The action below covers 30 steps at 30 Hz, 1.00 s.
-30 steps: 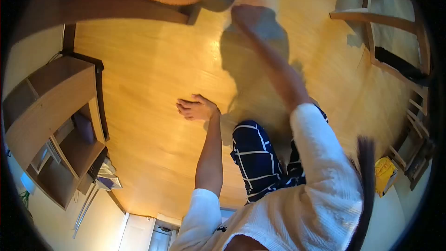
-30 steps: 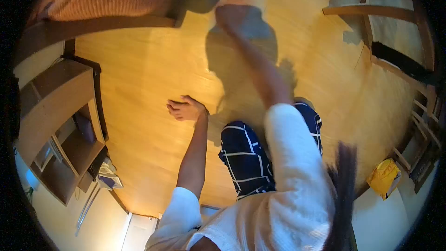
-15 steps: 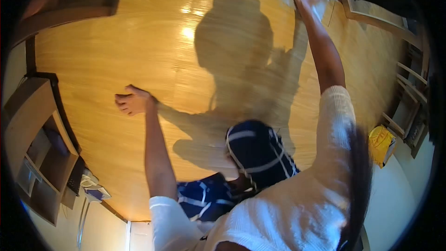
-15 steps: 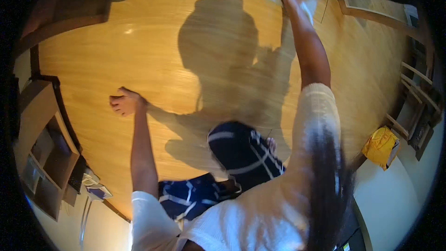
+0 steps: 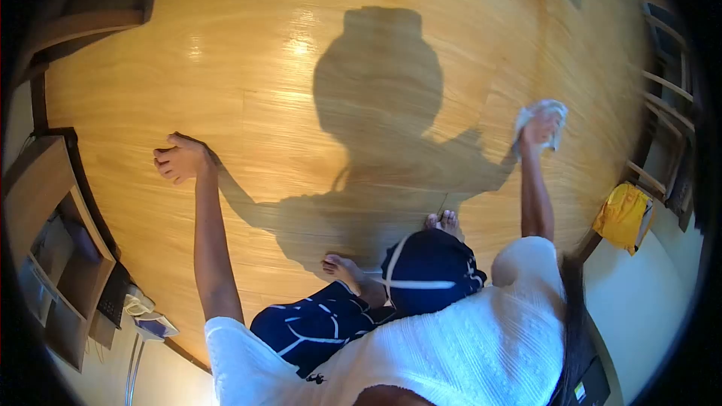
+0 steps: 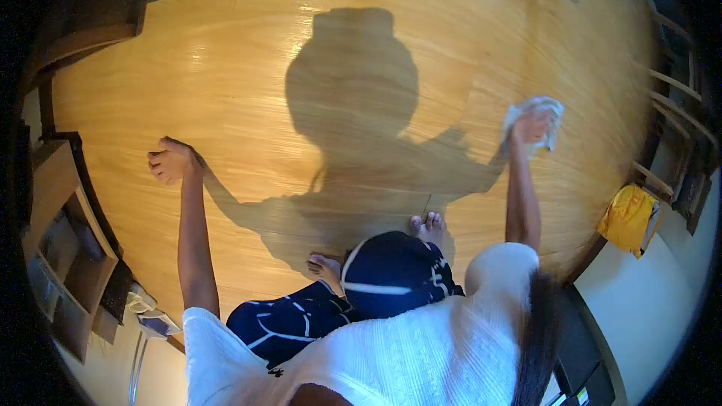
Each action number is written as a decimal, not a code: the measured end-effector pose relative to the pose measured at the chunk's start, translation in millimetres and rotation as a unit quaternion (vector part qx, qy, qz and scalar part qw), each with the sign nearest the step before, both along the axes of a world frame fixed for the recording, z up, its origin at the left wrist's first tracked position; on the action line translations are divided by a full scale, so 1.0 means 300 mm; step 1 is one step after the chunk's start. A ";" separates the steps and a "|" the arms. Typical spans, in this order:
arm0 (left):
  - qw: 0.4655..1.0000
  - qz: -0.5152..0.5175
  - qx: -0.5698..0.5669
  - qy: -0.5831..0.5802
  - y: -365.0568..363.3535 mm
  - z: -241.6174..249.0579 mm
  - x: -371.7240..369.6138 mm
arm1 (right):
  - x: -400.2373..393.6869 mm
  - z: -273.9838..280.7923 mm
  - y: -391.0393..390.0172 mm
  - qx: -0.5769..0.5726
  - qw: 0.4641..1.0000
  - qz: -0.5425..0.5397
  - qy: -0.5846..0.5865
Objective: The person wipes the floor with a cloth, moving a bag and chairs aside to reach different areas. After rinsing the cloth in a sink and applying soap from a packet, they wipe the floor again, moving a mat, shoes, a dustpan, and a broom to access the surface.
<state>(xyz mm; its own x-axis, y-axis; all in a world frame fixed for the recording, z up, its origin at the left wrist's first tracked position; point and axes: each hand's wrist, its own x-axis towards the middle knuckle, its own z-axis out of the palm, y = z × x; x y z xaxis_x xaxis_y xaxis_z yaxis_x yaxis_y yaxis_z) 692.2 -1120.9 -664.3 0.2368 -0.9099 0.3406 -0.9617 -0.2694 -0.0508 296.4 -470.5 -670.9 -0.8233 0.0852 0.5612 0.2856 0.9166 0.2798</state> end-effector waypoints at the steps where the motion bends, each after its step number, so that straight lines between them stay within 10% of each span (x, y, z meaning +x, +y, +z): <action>1: 1.000 -0.007 0.007 0.011 0.012 0.008 -0.006 | 0.027 -0.033 -0.086 0.057 0.996 0.036 -0.066; 2: 1.000 -0.009 -0.007 -0.005 0.013 -0.005 -0.004 | 0.089 -0.080 -0.240 0.113 0.982 0.073 -0.135; 4: 0.999 -0.031 -0.028 0.000 0.036 0.022 -0.023 | 0.290 0.006 -0.824 -0.256 0.874 0.368 -0.187; 6: 0.999 -0.025 -0.023 -0.007 0.040 0.033 -0.038 | 0.462 0.180 -1.462 -0.371 0.755 0.370 -0.394; 8: 0.999 -0.006 -0.011 0.032 0.052 0.077 -0.077 | 0.601 0.233 -1.845 -0.353 0.696 0.546 -0.304; 11: 0.998 -0.012 -0.025 0.064 0.050 0.119 -0.064 | 0.754 0.221 -2.027 -0.227 0.619 0.706 -0.259; 14: 0.997 -0.041 -0.018 0.068 -0.038 0.126 0.105 | 0.724 0.208 -1.653 -0.259 0.499 0.771 -0.300; 19: 0.999 -0.003 -0.028 -0.017 -0.255 0.127 0.683 | 0.342 0.167 -0.715 -0.151 0.827 0.468 -0.271; 22: 0.992 0.072 0.057 0.087 -0.251 0.083 0.724 | 0.326 0.146 -0.592 -0.135 0.963 0.190 -0.138; 30: 0.975 0.087 0.105 0.174 -0.235 0.172 0.644 | 0.892 0.067 -1.724 -0.104 0.860 0.448 -0.221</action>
